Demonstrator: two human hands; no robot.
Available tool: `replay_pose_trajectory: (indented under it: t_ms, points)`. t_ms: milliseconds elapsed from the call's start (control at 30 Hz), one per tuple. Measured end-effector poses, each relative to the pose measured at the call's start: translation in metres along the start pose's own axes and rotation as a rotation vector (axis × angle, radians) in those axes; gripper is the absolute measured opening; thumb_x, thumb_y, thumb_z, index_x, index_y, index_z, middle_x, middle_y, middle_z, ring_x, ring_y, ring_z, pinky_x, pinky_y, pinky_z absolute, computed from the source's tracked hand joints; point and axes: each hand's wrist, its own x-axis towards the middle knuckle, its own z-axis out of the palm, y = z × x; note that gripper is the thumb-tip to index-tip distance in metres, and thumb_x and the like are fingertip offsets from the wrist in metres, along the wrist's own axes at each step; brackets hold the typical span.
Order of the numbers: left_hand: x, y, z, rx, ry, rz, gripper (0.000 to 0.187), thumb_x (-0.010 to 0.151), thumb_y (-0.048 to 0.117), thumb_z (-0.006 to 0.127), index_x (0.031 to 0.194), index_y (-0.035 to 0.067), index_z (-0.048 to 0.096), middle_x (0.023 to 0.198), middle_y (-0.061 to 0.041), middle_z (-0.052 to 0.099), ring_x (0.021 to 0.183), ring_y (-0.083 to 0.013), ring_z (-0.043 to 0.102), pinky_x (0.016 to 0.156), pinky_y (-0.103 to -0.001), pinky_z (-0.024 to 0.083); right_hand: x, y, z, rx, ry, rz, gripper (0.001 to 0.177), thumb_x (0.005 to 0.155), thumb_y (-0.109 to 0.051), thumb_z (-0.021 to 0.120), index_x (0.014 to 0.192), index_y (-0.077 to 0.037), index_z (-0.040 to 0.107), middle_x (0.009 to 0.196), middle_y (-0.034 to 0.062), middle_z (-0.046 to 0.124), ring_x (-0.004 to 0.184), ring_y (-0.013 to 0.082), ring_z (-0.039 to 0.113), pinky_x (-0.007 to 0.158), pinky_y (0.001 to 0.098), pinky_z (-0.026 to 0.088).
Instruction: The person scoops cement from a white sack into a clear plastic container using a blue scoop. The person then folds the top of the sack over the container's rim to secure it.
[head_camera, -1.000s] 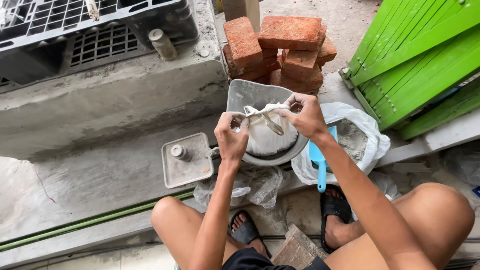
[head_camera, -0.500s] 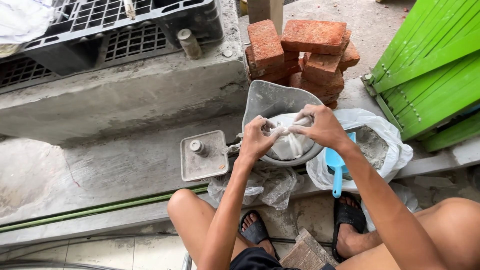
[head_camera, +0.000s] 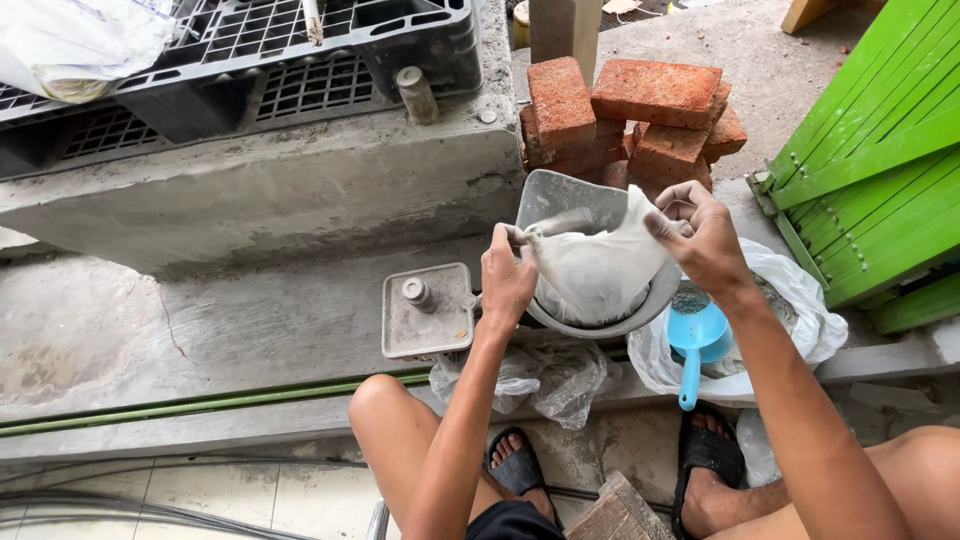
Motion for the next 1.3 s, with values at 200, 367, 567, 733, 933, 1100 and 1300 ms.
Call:
replay_pose_trajectory:
  t_ms: [200, 367, 567, 733, 933, 1100, 1300]
  points:
    - [0.005, 0.002, 0.009, -0.007, 0.023, 0.002, 0.018, 0.077, 0.015, 0.066, 0.092, 0.013, 0.058, 0.071, -0.006, 0.066, 0.068, -0.0204, 0.07, 0.067, -0.034, 0.055, 0.0, 0.002, 0.0, -0.228, -0.036, -0.078, 0.018, 0.098, -0.019, 0.079, 0.088, -0.006, 0.072, 0.083, 0.0105, 0.068, 0.084, 0.0192, 0.062, 0.081, 0.04, 0.051]
    - [0.007, 0.003, -0.003, 0.05, 0.215, 0.073, 0.008, 0.075, 0.011, 0.065, 0.081, 0.009, 0.059, 0.062, -0.01, 0.06, 0.062, -0.0279, 0.066, 0.062, -0.039, 0.054, 0.01, 0.032, -0.016, -0.205, 0.21, -0.149, 0.025, 0.112, -0.018, 0.071, 0.089, -0.007, 0.068, 0.094, 0.0086, 0.067, 0.104, 0.0211, 0.065, 0.085, 0.0402, 0.052]
    - [-0.003, 0.003, -0.01, 0.27, 0.249, 0.167, 0.015, 0.074, 0.001, 0.063, 0.084, 0.012, 0.061, 0.069, -0.005, 0.062, 0.067, -0.0209, 0.061, 0.065, -0.035, 0.048, -0.001, -0.007, -0.006, -0.196, 0.271, -0.041, 0.038, 0.106, -0.027, 0.078, 0.071, -0.016, 0.066, 0.055, -0.0068, 0.044, 0.064, 0.0025, 0.042, 0.062, 0.0177, 0.04]
    - [-0.006, -0.005, 0.002, 0.554, 0.054, 0.457, 0.037, 0.07, -0.004, 0.068, 0.099, 0.02, 0.067, 0.095, 0.002, 0.061, 0.1, -0.0175, 0.051, 0.091, -0.035, 0.035, 0.001, 0.009, -0.013, -0.316, 0.127, -0.027, 0.054, 0.112, -0.049, 0.067, 0.073, -0.013, 0.072, 0.06, 0.0107, 0.059, 0.064, 0.0156, 0.05, 0.068, 0.0328, 0.046]
    - [-0.011, 0.0, 0.017, 0.557, -0.483, 0.607, 0.025, 0.07, 0.015, 0.082, 0.091, 0.021, 0.069, 0.089, 0.004, 0.071, 0.097, -0.0159, 0.064, 0.111, -0.041, 0.038, -0.004, -0.021, 0.001, -0.746, -0.221, 0.103, 0.021, 0.088, -0.021, 0.074, 0.084, -0.001, 0.079, 0.063, 0.0168, 0.065, 0.065, 0.0315, 0.059, 0.089, 0.0505, 0.047]
    - [-0.015, -0.001, 0.019, 0.856, -0.535, 0.467, 0.024, 0.07, 0.045, 0.082, 0.086, 0.028, 0.077, 0.11, 0.003, 0.074, 0.114, -0.0179, 0.059, 0.11, -0.047, 0.036, 0.0, -0.021, -0.009, -0.984, -0.366, 0.219, 0.017, 0.073, -0.026, 0.084, 0.085, -0.014, 0.081, 0.07, 0.0078, 0.067, 0.08, 0.0314, 0.069, 0.091, 0.0477, 0.041]
    - [-0.009, -0.045, 0.022, 0.927, -0.486, 0.394, 0.121, 0.065, 0.062, 0.089, 0.16, 0.023, 0.026, 0.158, -0.023, 0.033, 0.149, -0.0453, 0.022, 0.116, -0.075, 0.005, 0.008, 0.004, -0.016, -1.255, -0.324, 0.388, 0.052, 0.059, -0.051, 0.099, 0.104, -0.035, 0.08, 0.107, 0.0027, 0.081, 0.114, 0.0242, 0.069, 0.108, 0.043, 0.032]
